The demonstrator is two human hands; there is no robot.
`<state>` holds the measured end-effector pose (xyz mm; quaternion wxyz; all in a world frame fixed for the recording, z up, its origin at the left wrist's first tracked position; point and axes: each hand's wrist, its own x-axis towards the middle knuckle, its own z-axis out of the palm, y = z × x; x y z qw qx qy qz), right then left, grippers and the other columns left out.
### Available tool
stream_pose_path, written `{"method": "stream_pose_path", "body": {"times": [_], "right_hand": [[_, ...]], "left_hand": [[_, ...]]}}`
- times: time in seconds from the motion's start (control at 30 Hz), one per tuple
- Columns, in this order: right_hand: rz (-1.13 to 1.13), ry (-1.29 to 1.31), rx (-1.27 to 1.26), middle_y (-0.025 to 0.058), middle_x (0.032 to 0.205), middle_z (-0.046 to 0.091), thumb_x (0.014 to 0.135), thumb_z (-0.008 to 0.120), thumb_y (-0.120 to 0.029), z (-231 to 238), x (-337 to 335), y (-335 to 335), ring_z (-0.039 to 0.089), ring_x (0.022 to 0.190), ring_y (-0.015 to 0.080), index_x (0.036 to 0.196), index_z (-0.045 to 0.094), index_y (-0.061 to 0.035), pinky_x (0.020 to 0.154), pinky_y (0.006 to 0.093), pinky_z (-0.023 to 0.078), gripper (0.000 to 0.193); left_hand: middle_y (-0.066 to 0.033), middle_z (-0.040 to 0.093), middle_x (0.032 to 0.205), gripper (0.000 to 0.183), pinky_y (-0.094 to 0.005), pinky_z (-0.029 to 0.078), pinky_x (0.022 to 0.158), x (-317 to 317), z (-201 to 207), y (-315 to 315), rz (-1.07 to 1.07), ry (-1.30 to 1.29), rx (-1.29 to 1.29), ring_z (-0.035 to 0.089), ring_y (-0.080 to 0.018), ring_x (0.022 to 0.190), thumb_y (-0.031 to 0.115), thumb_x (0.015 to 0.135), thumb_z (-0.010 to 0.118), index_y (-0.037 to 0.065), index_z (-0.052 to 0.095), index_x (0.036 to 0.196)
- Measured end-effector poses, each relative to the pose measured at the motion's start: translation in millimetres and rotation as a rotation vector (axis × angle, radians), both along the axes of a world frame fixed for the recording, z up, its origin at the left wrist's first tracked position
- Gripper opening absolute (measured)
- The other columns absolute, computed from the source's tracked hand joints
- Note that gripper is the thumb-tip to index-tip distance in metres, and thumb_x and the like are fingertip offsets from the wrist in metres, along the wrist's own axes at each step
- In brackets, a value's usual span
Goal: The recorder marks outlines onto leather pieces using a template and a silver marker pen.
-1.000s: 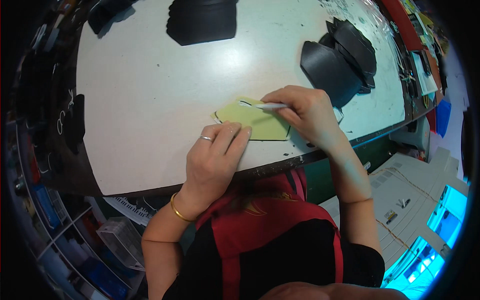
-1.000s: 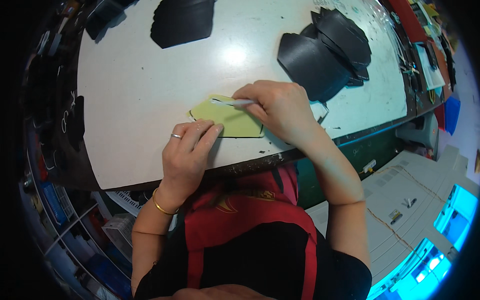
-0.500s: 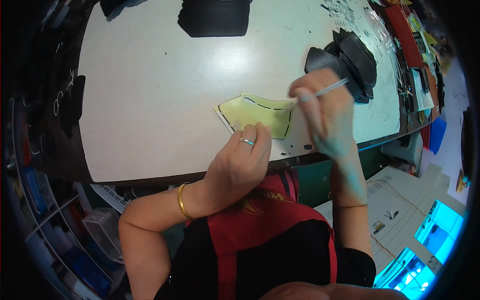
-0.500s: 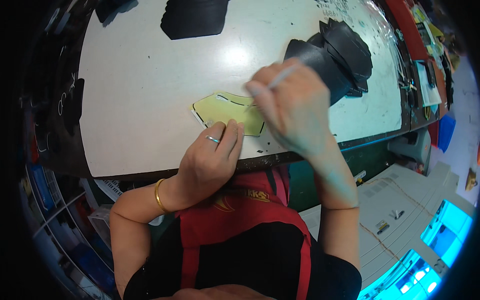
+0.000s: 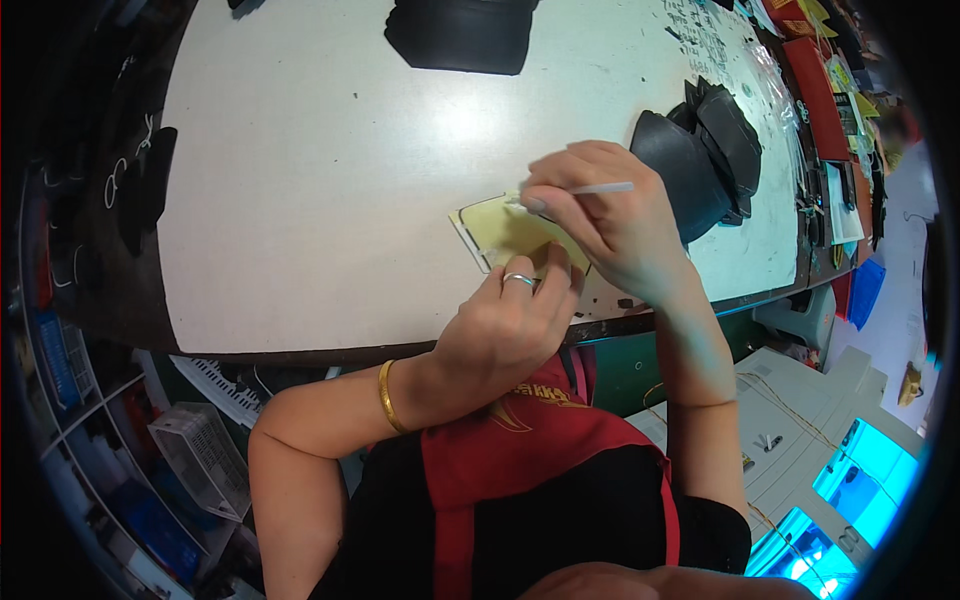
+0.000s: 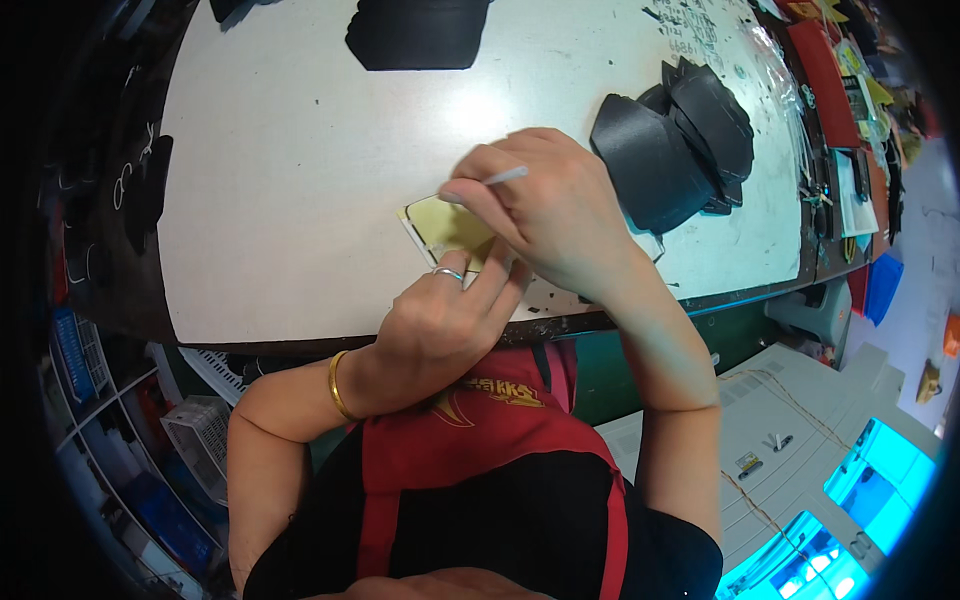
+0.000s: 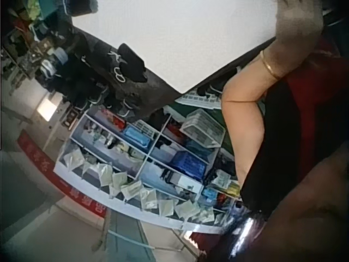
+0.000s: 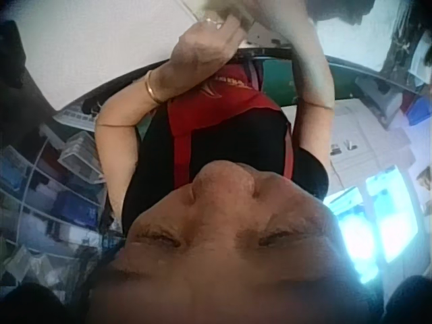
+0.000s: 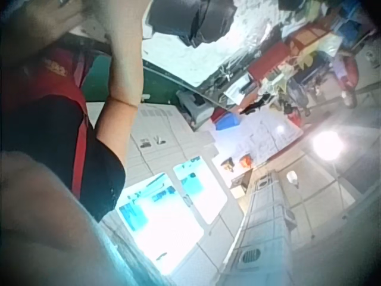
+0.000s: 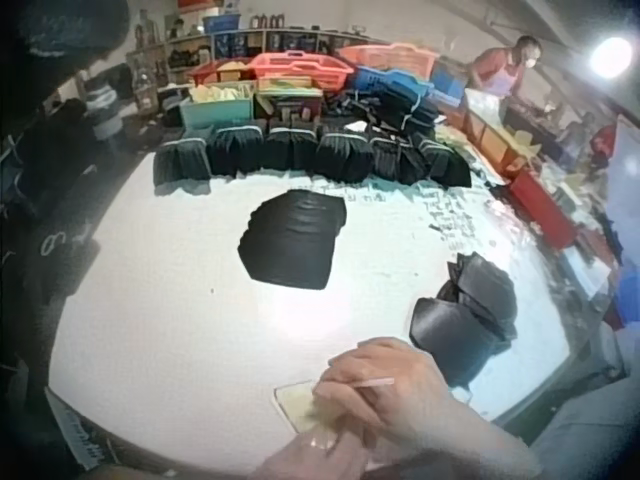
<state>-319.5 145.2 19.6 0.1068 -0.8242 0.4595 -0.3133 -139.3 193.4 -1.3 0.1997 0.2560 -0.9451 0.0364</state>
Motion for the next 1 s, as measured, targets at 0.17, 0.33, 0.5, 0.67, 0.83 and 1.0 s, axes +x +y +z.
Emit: {"method": "stream_pose_path", "body": {"times": [0.17,0.33,0.5,0.67,0.83,1.0], "right_hand": [[-0.02,0.021,-0.076,0.0043,0.078,0.07,0.092,0.074,-0.029,-10,-6,3,0.068,0.079,0.0266,0.086,0.07,-0.0101,0.082,0.0386,0.054,0.02],[-0.066,0.131,-0.036,0.0054,0.08,0.069,0.09,0.076,-0.023,0,-24,25,0.068,0.08,0.0266,0.085,0.068,-0.0084,0.082,0.0394,0.053,0.017],[-0.201,0.088,-0.118,0.0055,0.079,0.067,0.086,0.078,-0.014,5,-44,44,0.067,0.077,0.0275,0.081,0.063,-0.0069,0.078,0.0412,0.053,0.017],[-0.173,0.144,-0.031,0.0065,0.082,0.068,0.087,0.076,-0.012,-1,-25,75,0.067,0.076,0.0279,0.091,0.066,-0.005,0.073,0.0418,0.054,0.013],[-0.421,-0.565,0.402,0.0123,0.095,0.072,0.093,0.066,-0.013,10,-35,42,0.07,0.091,0.0337,0.1,0.071,-0.0021,0.075,0.0423,0.058,0.015],[-0.325,0.328,0.528,0.0089,0.106,0.073,0.09,0.068,-0.025,-2,-14,19,0.071,0.099,0.0293,0.1,0.073,-0.0114,0.079,0.043,0.058,0.018]], "left_hand": [[-0.0175,0.069,0.111,0.03,-0.0274,0.054,0.066,-3,-1,-1,0.02,-0.093,0.02,0.059,-0.0222,0.078,0.014,0.081,0.062,-0.003,0.073,0.103],[-0.0128,0.07,0.112,0.026,-0.0239,0.05,0.061,-6,2,0,0.064,-0.042,0.03,0.056,-0.0182,0.072,0.013,0.08,0.063,0.0,0.073,0.1],[-0.0085,0.073,0.117,0.036,-0.0237,0.046,0.048,-7,-1,-3,0.044,-0.014,0.02,0.051,-0.0167,0.064,0.009,0.076,0.065,0.004,0.075,0.11],[-0.0077,0.073,0.12,0.039,-0.024,0.047,0.049,-10,2,-8,0.06,-0.078,0.051,0.051,-0.0173,0.065,0.009,0.076,0.065,0.007,0.075,0.113],[-0.0076,0.072,0.121,0.039,-0.0286,0.051,0.054,-7,3,-14,-0.011,-0.011,0.041,0.058,-0.0204,0.071,0.008,0.076,0.064,0.008,0.075,0.113],[-0.0081,0.072,0.114,0.033,-0.0299,0.052,0.059,4,0,-21,-0.092,0.014,0.033,0.061,-0.0215,0.075,0.011,0.076,0.066,0.007,0.074,0.108]]}}
